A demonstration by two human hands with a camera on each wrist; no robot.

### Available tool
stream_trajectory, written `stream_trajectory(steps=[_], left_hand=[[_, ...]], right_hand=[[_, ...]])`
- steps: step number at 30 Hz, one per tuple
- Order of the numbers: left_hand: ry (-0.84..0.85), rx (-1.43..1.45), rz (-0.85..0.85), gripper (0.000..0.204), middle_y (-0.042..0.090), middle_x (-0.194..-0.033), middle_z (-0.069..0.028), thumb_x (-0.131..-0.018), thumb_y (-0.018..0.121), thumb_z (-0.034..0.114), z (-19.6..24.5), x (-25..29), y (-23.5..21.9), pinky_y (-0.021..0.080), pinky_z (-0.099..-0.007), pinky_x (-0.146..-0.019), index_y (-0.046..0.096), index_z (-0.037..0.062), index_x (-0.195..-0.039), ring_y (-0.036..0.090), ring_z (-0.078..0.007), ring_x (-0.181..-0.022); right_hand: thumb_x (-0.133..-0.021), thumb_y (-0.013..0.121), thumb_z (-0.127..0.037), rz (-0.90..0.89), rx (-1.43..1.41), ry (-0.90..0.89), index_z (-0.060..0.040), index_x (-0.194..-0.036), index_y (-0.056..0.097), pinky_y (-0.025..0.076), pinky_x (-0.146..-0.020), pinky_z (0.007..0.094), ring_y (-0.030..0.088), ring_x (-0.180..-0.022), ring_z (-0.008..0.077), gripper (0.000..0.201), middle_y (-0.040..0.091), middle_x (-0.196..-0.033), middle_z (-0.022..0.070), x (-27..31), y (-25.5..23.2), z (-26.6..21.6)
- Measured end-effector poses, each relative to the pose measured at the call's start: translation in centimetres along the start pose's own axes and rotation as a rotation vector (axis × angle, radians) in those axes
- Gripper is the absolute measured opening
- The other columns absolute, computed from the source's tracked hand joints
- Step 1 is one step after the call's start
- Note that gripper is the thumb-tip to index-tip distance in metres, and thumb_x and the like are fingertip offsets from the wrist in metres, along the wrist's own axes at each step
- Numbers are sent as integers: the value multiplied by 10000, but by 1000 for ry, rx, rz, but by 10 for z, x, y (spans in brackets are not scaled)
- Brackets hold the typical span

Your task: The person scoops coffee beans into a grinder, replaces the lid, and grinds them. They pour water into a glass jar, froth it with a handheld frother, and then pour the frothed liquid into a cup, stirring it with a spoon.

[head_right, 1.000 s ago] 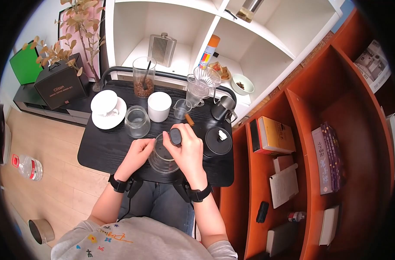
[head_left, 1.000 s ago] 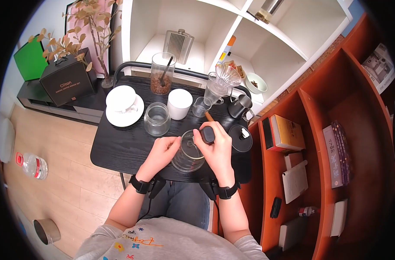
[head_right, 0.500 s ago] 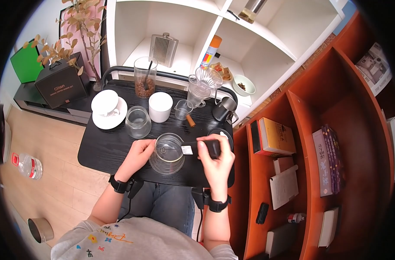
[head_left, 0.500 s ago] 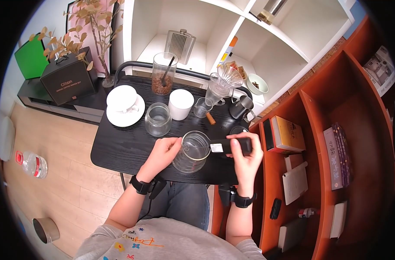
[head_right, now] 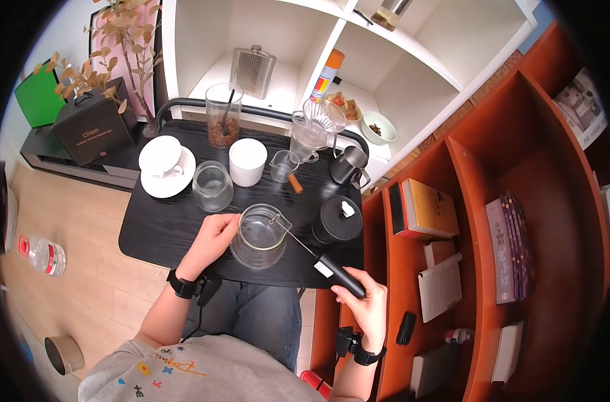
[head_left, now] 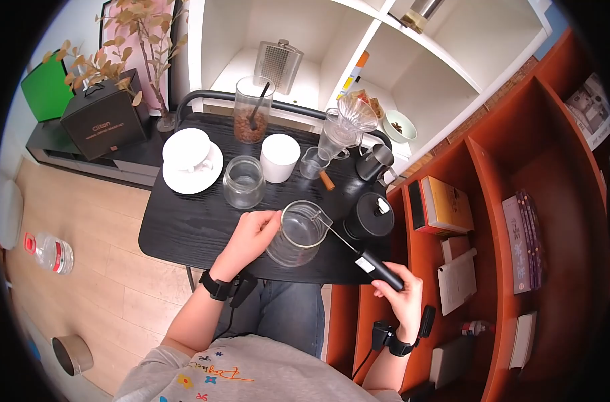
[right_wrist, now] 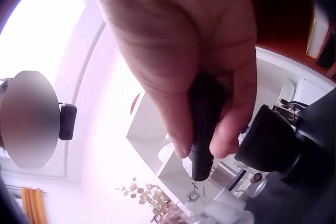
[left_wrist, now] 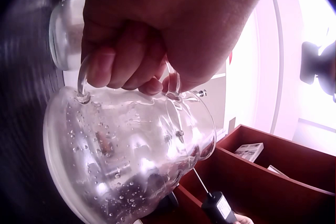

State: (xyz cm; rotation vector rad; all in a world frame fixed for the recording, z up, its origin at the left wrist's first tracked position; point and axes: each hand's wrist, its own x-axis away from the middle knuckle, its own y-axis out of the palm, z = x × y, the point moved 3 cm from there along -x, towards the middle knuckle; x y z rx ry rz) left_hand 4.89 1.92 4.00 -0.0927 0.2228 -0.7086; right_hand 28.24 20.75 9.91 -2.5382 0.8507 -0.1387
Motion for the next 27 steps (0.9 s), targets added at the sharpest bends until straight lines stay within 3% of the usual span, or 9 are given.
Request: stream_trajectory(steps=[2,7,27], left_hand=[[3,1,4,294,380,-562,22,-938,488,161,-1,0,1,293,-250,-467,512,-89,-786,338,-27,-569],[18,26,19,317,367,-563,27,-943,489,170,-2,0,1,285,-249,-466,485,-86,-757,327,-29,-568],[16,1,14,307,365,-563,27,-941,487,158,2,1,0,284,-252,-465,468,-86,-756,329,-29,-571]], right_hand=[[-743,746,-39,-73,133,16,-5,-1066,629,476,-571,212,588,-611,72,346,656,-757,44,2,1,5],[-784,695,-36,2,157,-151,2,-1091,617,461,-655,224,592,-762,106,320,647,-889,88,5,5,1],[-794,679,-36,37,174,-94,-2,-1084,618,455,-659,231,579,-760,105,299,637,-883,81,7,10,7]])
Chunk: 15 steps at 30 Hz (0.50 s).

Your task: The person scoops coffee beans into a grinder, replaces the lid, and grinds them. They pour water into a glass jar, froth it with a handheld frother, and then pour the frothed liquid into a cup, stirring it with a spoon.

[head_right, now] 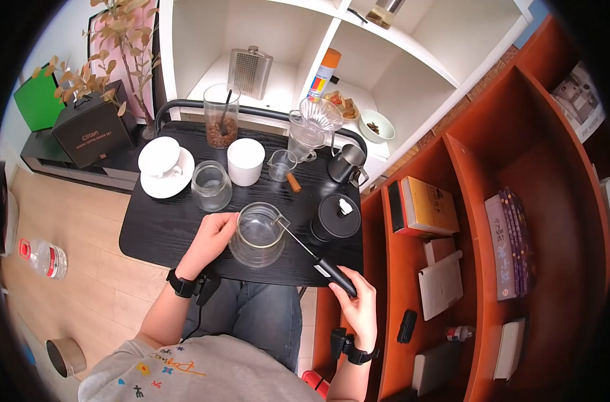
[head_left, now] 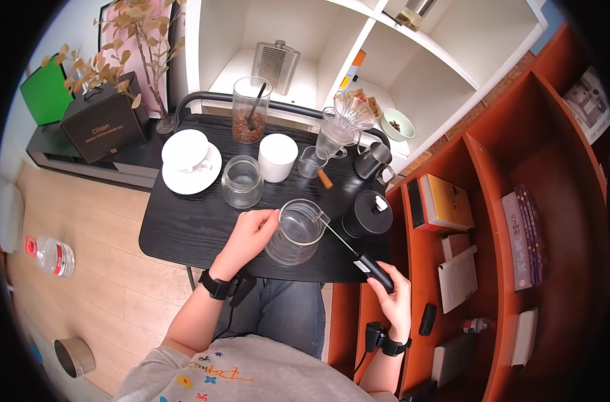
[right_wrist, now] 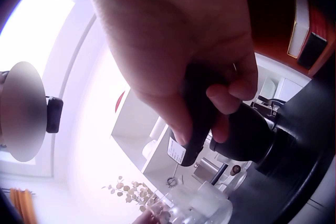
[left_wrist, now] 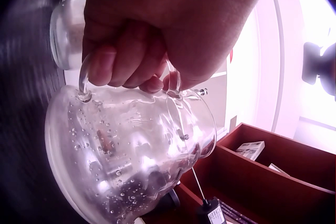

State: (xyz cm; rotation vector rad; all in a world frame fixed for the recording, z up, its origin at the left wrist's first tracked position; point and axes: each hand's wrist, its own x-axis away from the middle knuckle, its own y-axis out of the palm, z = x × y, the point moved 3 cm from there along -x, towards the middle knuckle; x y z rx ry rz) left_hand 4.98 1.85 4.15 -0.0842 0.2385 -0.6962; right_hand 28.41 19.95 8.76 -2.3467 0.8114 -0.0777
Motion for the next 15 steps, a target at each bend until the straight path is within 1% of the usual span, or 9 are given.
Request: stream_trajectory(steps=[2,4,5,7,9,11,13,15], left_hand=[[0,-17,-5,304,369,-563,25,-940,487,158,1,-1,0,287,-252,-466,473,-89,-764,333,-29,-571],[-4,-12,4,300,373,-562,20,-940,486,158,1,0,0,289,-253,-467,477,-92,-773,337,-29,-572],[-4,-13,4,300,373,-562,20,-940,486,158,0,0,0,289,-253,-467,477,-92,-773,337,-29,-572],[13,-26,3,301,371,-560,17,-940,485,159,-1,0,0,287,-255,-466,473,-88,-769,335,-30,-571],[7,-26,1,303,369,-559,19,-941,484,160,1,0,1,287,-255,-467,471,-88,-767,333,-30,-571],[2,-26,3,305,367,-558,20,-941,484,161,1,-1,1,286,-256,-468,468,-87,-765,332,-30,-571],[-14,-31,7,316,396,-532,-60,-929,485,164,1,-1,0,327,-284,-479,479,-81,-729,346,-65,-537],[-14,-38,6,317,394,-532,-61,-929,484,164,3,-1,0,327,-284,-479,477,-81,-728,346,-66,-538]], right_hand=[[-795,679,-35,6,-17,-2,-2,-1083,618,452,-650,227,576,-756,102,297,635,-881,78,-1,2,6],[-796,679,-31,66,-92,-44,-3,-1085,615,446,-634,220,570,-744,94,297,635,-876,71,0,2,11],[-796,679,-31,66,-93,-44,-3,-1085,615,446,-634,220,570,-744,94,297,635,-876,71,0,2,10],[-798,679,-29,-24,-38,15,-5,-1088,614,444,-627,216,565,-734,89,298,636,-869,66,-2,4,8],[-799,678,-26,-28,-53,30,-7,-1090,613,446,-627,219,557,-724,86,299,632,-854,61,-3,5,8],[-797,683,-34,-26,-40,5,-5,-1084,610,436,-614,215,547,-711,80,297,626,-827,61,-4,5,7],[-797,682,-39,-38,-24,4,-5,-1084,606,428,-603,213,536,-695,74,299,614,-802,56,-4,6,10],[-797,682,-45,-47,-8,6,-5,-1084,602,420,-593,210,524,-679,69,301,602,-778,51,-4,7,14]])
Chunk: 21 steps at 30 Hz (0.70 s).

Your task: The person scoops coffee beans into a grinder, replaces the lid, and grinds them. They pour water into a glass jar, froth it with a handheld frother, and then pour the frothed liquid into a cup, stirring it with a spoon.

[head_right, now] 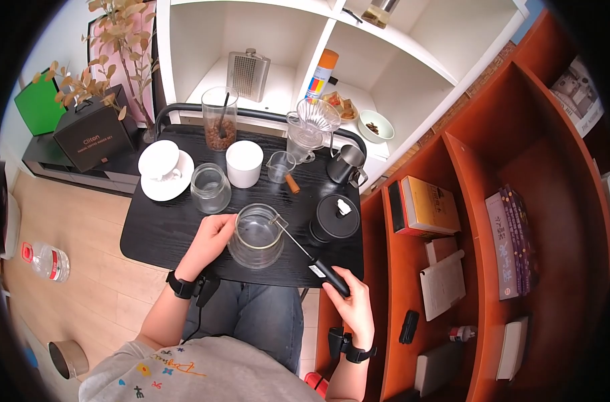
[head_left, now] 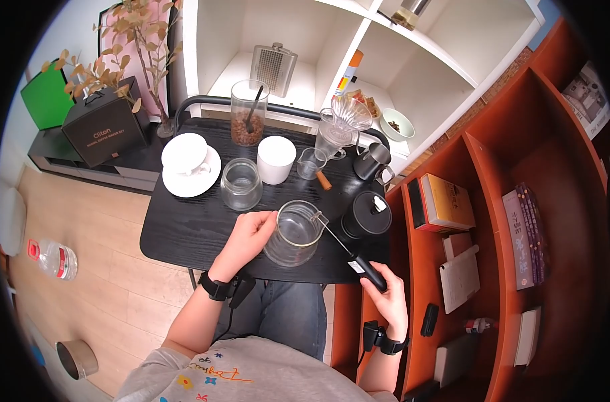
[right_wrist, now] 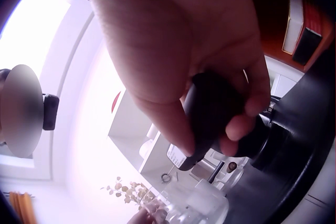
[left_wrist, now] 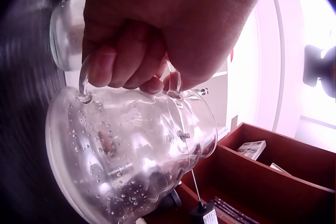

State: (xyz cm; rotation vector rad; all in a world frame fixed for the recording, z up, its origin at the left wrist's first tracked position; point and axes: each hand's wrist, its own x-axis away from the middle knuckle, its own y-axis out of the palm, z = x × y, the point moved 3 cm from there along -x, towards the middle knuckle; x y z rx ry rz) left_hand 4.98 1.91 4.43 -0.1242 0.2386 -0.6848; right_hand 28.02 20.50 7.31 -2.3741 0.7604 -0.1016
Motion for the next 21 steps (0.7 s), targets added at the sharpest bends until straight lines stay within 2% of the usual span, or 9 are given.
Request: stream_trajectory(steps=[2,4,8,10,14,16,19,20,21], left_hand=[[2,-6,-2,317,393,-531,-61,-929,484,164,-1,0,1,327,-284,-479,476,-81,-728,346,-67,-538],[11,17,-10,311,374,-567,48,-947,478,170,-7,0,2,280,-245,-467,498,-74,-754,331,-23,-567],[15,19,-4,307,385,-575,56,-948,476,171,-8,0,3,281,-242,-466,513,-72,-764,336,-20,-566],[-41,14,1,309,424,-543,-61,-931,502,174,-4,0,1,349,-276,-492,520,-99,-789,364,-43,-573],[-31,35,6,311,426,-546,-60,-931,503,177,-8,1,2,351,-271,-492,520,-101,-793,369,-38,-582],[-12,39,-13,309,390,-585,59,-951,467,177,-10,1,3,281,-241,-468,525,-74,-781,336,-19,-570],[24,18,-5,312,386,-582,57,-950,465,174,-9,0,2,280,-243,-468,512,-72,-764,332,-19,-570],[23,21,-8,312,386,-582,57,-950,465,174,-8,0,2,280,-243,-468,512,-72,-764,332,-19,-570],[-4,6,-4,306,399,-563,-2,-942,482,170,-7,0,1,315,-259,-479,511,-84,-775,349,-31,-574]], right_hand=[[-797,674,-54,-124,9,45,-9,-1089,592,404,-575,209,498,-651,64,307,570,-741,37,0,4,4],[-801,665,-54,-166,-8,32,-8,-1102,581,401,-568,208,495,-652,68,316,571,-746,39,-2,12,3],[-807,660,-46,-184,-94,-3,6,-1108,570,416,-590,213,518,-695,70,318,613,-801,62,-8,33,22],[-808,660,-43,-194,-112,-13,10,-1110,567,423,-603,217,526,-712,70,321,625,-819,70,-10,35,20],[-795,670,-34,-152,-141,-42,4,-1120,581,426,-640,223,541,-730,80,340,623,-817,73,-11,33,16],[-783,678,-28,-138,-175,-38,-1,-1120,592,422,-641,225,542,-723,88,349,617,-807,69,-12,25,12],[-734,702,-3,-109,-128,-82,-14,-1076,644,395,-598,235,509,-664,104,347,569,-755,41,-14,7,-3],[-728,715,-12,-116,-94,-91,-16,-1076,645,408,-606,238,525,-673,102,354,588,-765,48,-16,2,-4],[-723,726,-17,-96,-93,-100,-18,-1068,648,421,-614,234,541,-681,99,353,606,-772,48,-20,-1,-7]])
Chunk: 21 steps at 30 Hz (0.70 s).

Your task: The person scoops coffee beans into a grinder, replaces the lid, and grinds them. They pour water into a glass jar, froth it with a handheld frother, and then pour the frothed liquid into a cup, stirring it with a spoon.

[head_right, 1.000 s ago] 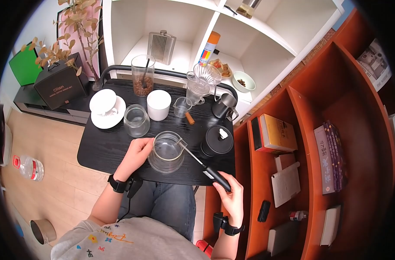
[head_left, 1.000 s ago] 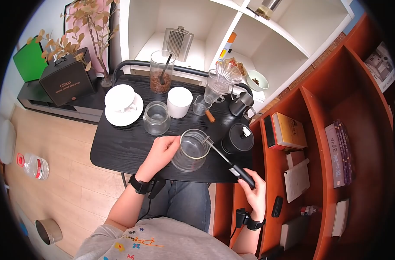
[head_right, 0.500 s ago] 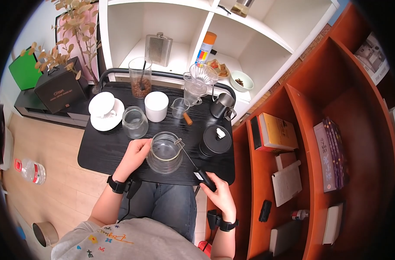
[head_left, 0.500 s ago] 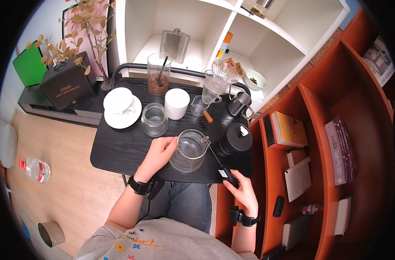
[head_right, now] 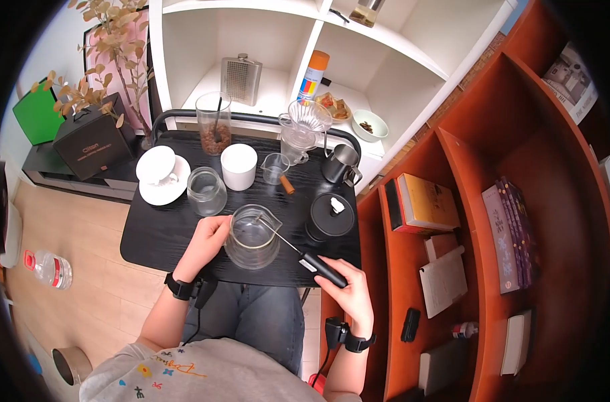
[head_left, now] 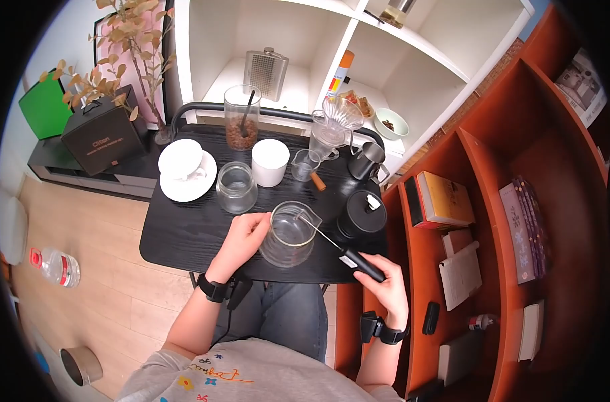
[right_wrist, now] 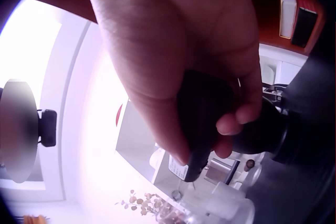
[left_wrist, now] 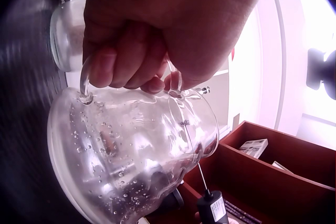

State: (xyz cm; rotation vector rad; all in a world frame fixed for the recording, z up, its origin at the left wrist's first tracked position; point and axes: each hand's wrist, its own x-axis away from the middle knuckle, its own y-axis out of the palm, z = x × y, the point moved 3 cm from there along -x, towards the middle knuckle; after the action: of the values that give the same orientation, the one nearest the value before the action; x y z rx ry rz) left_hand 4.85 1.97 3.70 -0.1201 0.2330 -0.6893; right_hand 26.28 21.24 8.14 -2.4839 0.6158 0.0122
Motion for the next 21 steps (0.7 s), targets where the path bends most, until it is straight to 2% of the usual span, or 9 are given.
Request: stream_trajectory(steps=[1,6,13,15,16,18,19,20,21], left_hand=[[-26,-15,4,303,412,-544,-62,-933,498,167,0,0,0,349,-274,-491,511,-97,-786,366,-43,-578],[-13,-5,13,306,384,-543,-47,-937,492,163,1,0,1,333,-278,-481,498,-91,-765,349,-46,-568],[-29,31,14,329,355,-538,-4,-939,487,165,-3,0,2,306,-273,-468,482,-83,-722,327,-43,-558],[-39,22,-1,328,358,-542,-6,-940,487,168,-2,0,1,307,-272,-469,478,-83,-729,328,-41,-563],[-25,16,-4,344,373,-555,29,-952,473,184,-3,0,2,289,-256,-466,481,-71,-723,327,-30,-561],[-7,8,-11,361,389,-569,64,-965,459,201,-2,0,2,271,-241,-463,485,-60,-717,327,-19,-558],[-19,16,-6,344,378,-558,28,-953,474,187,-2,0,1,291,-255,-468,480,-73,-727,331,-29,-566],[-31,24,-2,330,366,-548,-9,-942,489,173,-2,0,1,312,-270,-472,475,-85,-738,335,-39,-573],[-29,22,-5,330,366,-548,-9,-942,489,173,-2,0,1,312,-270,-472,475,-85,-738,335,-39,-573]], right_hand=[[-718,737,-22,20,1,-9,-19,-1060,652,434,-623,231,558,-689,95,352,623,-780,49,-4,-3,-3],[-697,774,-43,132,-3,-73,5,-925,630,471,-674,220,613,-723,87,274,669,-803,51,-28,-7,-32],[-738,745,-112,157,94,-136,-17,-818,608,405,-508,244,534,-542,76,185,583,-592,46,-63,7,-63],[-754,732,-152,219,167,-202,-30,-785,588,380,-470,263,499,-476,103,191,520,-531,75,-72,12,-72],[-766,716,-186,245,188,-233,-49,-768,578,365,-445,287,476,-419,153,195,482,-491,74,-77,16,-72],[-771,707,-199,252,240,-245,-55,-763,573,364,-438,292,479,-408,168,197,485,-484,69,-84,21,-78],[-776,697,-212,254,294,-256,-61,-759,568,362,-430,298,482,-398,184,200,489,-478,63,-87,24,-84],[-787,673,-226,246,357,-293,-63,-754,555,395,-433,326,535,-419,251,204,515,-479,79,-89,26,-94],[-787,673,-226,249,356,-292,-63,-754,555,395,-433,326,535,-419,251,204,515,-479,79,-92,28,-97]])
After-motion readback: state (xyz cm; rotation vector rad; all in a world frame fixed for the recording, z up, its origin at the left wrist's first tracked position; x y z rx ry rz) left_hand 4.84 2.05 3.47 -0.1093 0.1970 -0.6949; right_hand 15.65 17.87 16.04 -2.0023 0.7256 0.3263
